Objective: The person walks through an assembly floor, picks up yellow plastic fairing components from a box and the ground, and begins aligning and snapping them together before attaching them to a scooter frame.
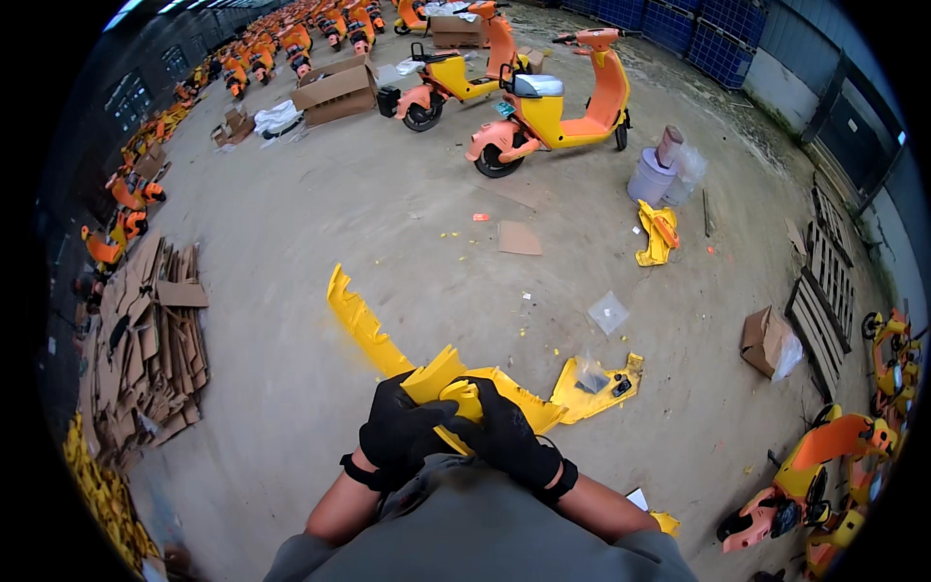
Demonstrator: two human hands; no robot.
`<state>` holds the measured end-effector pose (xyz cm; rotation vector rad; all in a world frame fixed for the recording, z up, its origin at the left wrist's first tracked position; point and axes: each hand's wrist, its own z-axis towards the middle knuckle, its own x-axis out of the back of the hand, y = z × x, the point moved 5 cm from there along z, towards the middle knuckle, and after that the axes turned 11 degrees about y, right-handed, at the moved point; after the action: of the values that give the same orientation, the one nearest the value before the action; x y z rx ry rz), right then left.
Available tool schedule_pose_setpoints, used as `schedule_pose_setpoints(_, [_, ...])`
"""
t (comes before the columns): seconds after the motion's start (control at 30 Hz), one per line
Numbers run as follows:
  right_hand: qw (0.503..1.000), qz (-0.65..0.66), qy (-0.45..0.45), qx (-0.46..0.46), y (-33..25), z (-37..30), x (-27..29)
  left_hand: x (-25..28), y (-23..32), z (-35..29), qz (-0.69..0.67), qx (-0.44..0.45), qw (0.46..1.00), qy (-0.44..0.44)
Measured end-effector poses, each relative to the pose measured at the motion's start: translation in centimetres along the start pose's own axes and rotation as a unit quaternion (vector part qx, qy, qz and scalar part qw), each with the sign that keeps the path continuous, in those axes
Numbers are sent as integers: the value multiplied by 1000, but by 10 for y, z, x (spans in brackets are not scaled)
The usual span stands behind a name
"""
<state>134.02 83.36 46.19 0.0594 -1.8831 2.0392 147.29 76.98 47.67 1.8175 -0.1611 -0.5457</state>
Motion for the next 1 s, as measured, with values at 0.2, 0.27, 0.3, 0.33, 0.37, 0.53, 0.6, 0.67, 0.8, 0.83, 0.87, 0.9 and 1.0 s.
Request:
schedule_pose_setpoints(0.2, [997,-3,71,-33,32,93,38,-23,11,130,38,-12,996,-84])
schedule_pose_setpoints(0.27, [996,-11,74,-55,41,132,52,-30,23,178,61,-20,992,-105])
schedule_pose_setpoints(0.3, [994,-1,79,-70,49,147,58,-33,31,200,59,-24,991,-114])
schedule_pose_setpoints(0.33, [993,8,83,-84,59,160,63,-36,38,220,57,-28,990,-122])
schedule_pose_setpoints(0.37, [991,18,86,-98,66,174,67,-39,46,241,55,-33,990,-129])
schedule_pose_setpoints(0.53, [973,93,124,-171,92,238,84,-57,71,331,51,-2,985,-163])
schedule_pose_setpoints(0.6, [981,28,121,-150,104,256,86,-59,70,357,76,-21,983,-164])
schedule_pose_setpoints(0.67, [979,60,121,-150,111,286,95,-66,77,387,63,-10,983,-173])
schedule_pose_setpoints(0.8, [975,111,102,-166,128,333,110,-76,74,439,56,8,986,-158])
schedule_pose_setpoints(0.83, [977,110,98,-153,133,346,116,-79,75,451,53,4,987,-151])
schedule_pose_setpoints(0.87, [980,102,92,-141,137,359,123,-82,74,463,54,-1,989,-137])
schedule_pose_setpoints(0.9, [984,94,86,-126,139,374,132,-86,74,476,56,-10,991,-123])
schedule_pose_setpoints(1.0, [988,88,63,-108,155,416,157,-101,76,513,45,-31,995,-84])
